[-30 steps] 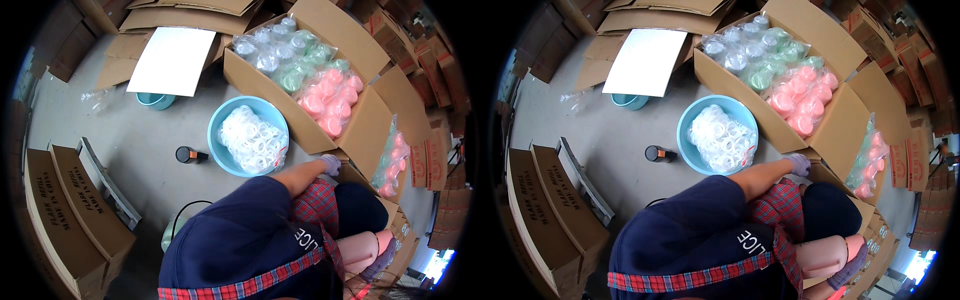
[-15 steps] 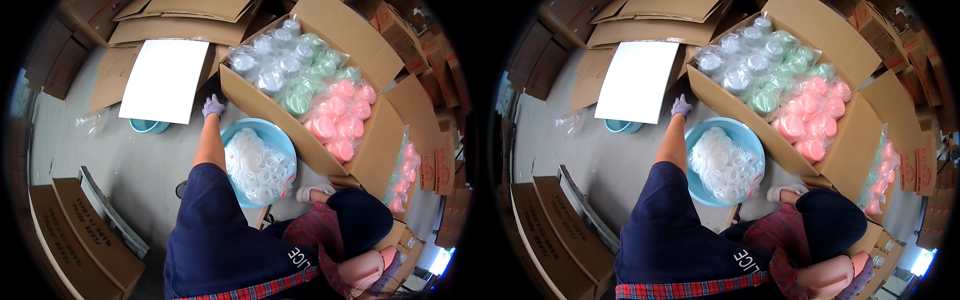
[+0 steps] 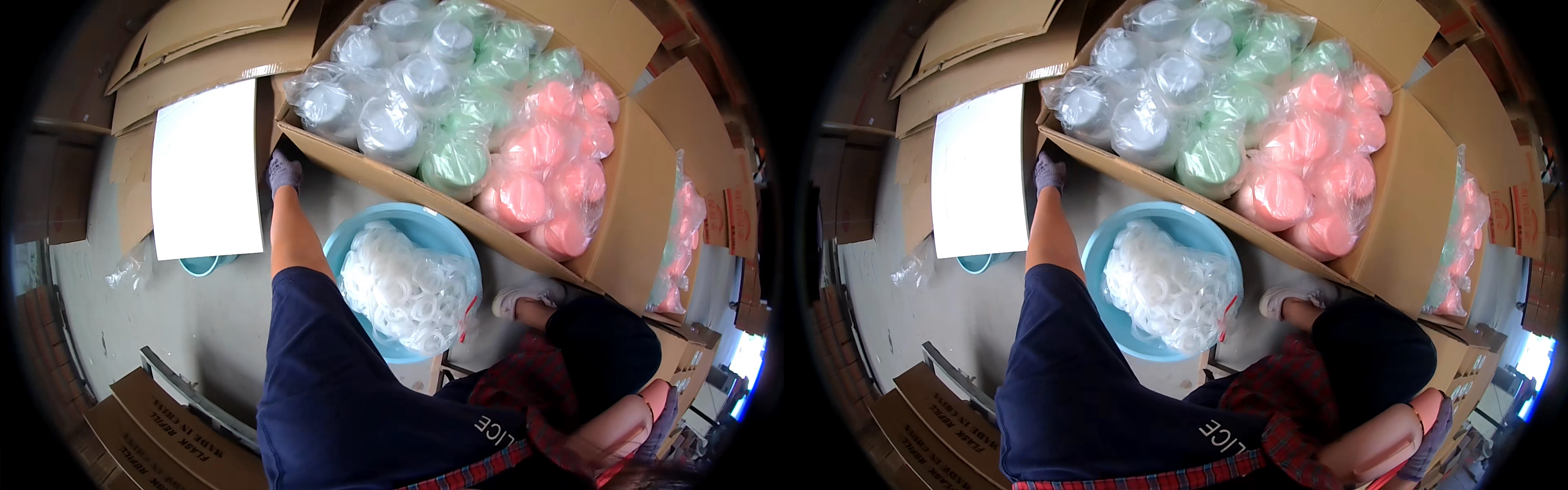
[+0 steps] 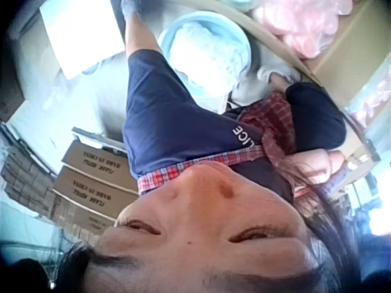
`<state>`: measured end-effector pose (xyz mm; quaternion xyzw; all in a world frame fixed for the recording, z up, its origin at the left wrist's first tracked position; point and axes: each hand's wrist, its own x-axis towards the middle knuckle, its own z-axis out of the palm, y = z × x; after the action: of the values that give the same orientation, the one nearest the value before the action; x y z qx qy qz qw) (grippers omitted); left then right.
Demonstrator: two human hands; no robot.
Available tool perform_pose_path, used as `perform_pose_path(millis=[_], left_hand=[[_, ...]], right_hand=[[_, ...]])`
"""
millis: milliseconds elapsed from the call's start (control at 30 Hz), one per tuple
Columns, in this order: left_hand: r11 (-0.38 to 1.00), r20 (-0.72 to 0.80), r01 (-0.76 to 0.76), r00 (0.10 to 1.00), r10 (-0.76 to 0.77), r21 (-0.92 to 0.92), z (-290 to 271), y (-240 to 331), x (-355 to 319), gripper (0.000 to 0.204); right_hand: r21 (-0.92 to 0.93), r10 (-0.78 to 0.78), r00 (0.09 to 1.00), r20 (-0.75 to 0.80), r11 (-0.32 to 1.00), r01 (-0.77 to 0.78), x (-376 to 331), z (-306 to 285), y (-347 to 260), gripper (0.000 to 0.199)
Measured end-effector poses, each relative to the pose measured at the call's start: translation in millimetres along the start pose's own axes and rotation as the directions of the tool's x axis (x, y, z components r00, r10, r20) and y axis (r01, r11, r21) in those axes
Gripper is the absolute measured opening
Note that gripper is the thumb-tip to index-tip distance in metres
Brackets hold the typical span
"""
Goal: The person assembles pink thermos flasks by inserting a metal liner into the plastic body, placing a rubber seal, and screwing on the lid. They then wrap the assembled unit in a plastic bag and place it into a cardboard box.
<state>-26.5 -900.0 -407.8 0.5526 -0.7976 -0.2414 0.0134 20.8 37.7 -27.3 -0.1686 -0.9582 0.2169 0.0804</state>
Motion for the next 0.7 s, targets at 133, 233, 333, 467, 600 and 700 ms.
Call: perform_pose_path(millis=[133,233,333,467,600,700], left_hand=[[0.897,0.057,-0.133,0.983,0.173,-0.422,36,-12,50,0.062],[0.926,0.096,-0.138,0.978,0.183,-0.352,41,4,60,0.047],[0.952,0.132,-0.117,0.978,0.159,-0.283,47,12,66,0.036],[0.684,-0.003,-0.176,0.969,0.247,-0.708,69,-45,52,0.056],[0.249,0.128,0.128,0.992,-0.019,-0.96,47,1,-100,0.081],[0.076,0.026,0.021,0.997,0.073,-0.997,-1,29,-199,0.077]], right_hand=[[0.011,0.009,0.999,0.036,1.0,-0.01,11,5,5,0.039],[0.003,0.015,0.999,0.038,1.0,-0.015,8,-2,3,0.038],[0.025,0.012,0.998,0.057,1.0,-0.013,6,-8,4,0.038],[0.003,0.021,0.986,0.163,1.0,-0.022,36,10,21,0.037],[-0.49,-0.341,0.907,0.246,0.764,0.42,8,-24,44,0.042],[-0.425,-0.421,0.865,0.274,0.753,0.502,7,0,1,0.044]])
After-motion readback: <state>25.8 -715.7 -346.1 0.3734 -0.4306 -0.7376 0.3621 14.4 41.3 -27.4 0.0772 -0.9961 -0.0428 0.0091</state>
